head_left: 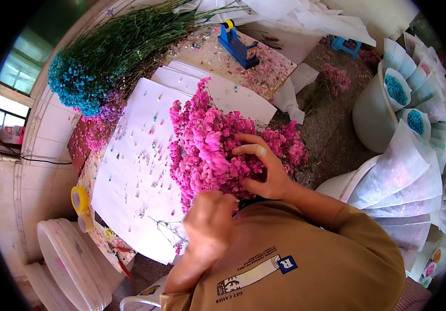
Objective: The person arranges a large bouquet of pink dried flowers on a table, adjusting the stems and fluffing the blooms to create a full, rounded shape. The person handles the flowers by hand, occasionally rotating the bunch and removing stray petals or stems.
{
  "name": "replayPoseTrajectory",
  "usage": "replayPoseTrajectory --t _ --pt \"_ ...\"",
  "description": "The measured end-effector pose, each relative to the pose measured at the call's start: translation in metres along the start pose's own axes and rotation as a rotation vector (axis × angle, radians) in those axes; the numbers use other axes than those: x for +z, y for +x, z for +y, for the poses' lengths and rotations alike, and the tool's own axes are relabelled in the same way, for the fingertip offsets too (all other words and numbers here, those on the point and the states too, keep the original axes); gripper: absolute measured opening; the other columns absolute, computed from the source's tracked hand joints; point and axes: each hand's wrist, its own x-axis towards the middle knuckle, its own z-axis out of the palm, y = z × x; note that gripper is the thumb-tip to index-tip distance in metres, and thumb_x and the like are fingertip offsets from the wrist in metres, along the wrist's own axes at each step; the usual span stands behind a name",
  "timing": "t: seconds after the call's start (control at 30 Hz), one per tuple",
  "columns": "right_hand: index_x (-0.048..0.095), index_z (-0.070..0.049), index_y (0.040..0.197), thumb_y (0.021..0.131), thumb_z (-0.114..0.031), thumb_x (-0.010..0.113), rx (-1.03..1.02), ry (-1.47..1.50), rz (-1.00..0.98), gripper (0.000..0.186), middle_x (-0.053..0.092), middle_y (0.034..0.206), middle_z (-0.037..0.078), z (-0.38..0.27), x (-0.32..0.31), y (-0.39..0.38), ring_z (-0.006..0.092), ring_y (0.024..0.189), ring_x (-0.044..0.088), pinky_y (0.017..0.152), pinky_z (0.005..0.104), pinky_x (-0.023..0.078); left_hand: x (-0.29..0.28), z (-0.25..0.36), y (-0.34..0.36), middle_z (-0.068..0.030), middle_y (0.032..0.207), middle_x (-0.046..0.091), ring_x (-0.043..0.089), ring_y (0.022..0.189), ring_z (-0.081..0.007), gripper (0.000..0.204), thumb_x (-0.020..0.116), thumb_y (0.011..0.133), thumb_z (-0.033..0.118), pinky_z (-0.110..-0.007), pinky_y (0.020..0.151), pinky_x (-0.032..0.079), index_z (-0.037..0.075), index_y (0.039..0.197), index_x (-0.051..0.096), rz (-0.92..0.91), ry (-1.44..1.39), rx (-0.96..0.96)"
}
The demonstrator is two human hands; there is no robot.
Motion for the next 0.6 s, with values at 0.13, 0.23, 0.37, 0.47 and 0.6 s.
replayPoseTrajectory --t 0.13,0.23,0.37,0.47,0.6 --pt "0.062 -0.006 0.125 0.074 -0.004 0.076 0.014 0.024 0.044 0.053 0.05 0.149 0.019 0.004 -0.001 0.001 0.0348 0.14 0.049 0.116 0.0434 0.039 -0.023 -0.005 0.006 -0.0106 0.097 0.063 0.061 0.08 -0.0198 0.025 0.061 0.083 -0.016 -0.03 0.072 0.05 0.002 0.101 0.063 -0.02 -0.66 -0.268" --pt "0.063 -0.005 0.117 0.074 -0.003 0.074 0.016 0.064 0.048 0.044 0.052 0.148 0.019 0.007 -0.001 0.001 0.0337 0.139 0.05 0.116 0.0426 0.039 -0.019 0.01 0.007 -0.0118 0.087 0.064 0.061 0.075 -0.018 0.021 0.054 0.087 -0.015 -0.029 0.069 0.047 0.0 0.099 0.063 -0.221 -0.89 -0.431" --pt "0.063 -0.003 0.108 0.075 -0.004 0.07 0.041 0.294 0.057 0.033 0.053 0.148 0.021 0.015 -0.005 -0.003 0.0314 0.138 0.05 0.115 0.0426 0.037 0.002 0.001 0.031 -0.0147 0.085 0.062 0.064 0.074 -0.0254 0.024 0.054 0.089 -0.012 -0.033 0.068 0.05 -0.002 0.105 0.068 -0.154 -0.481 -0.17" --pt "0.063 -0.002 0.104 0.076 -0.007 0.067 0.041 0.43 0.08 0.029 0.052 0.149 0.022 0.019 -0.009 -0.004 0.0304 0.138 0.05 0.116 0.0435 0.035 0.007 -0.007 0.044 -0.0155 0.088 0.063 0.065 0.075 -0.0289 0.019 0.067 0.09 -0.003 -0.036 0.068 0.052 -0.002 0.109 0.069 -0.024 -0.257 -0.271" --pt "0.064 -0.002 0.102 0.075 -0.013 0.066 0.01 0.476 0.052 0.03 0.052 0.15 0.024 0.024 -0.009 -0.006 0.0303 0.139 0.049 0.117 0.044 0.034 0.007 -0.011 0.049 -0.0146 0.091 0.062 0.065 0.072 -0.0311 0.027 0.079 0.085 0.007 -0.039 0.065 0.053 0.0 0.109 0.07 -0.143 -0.071 -0.251"
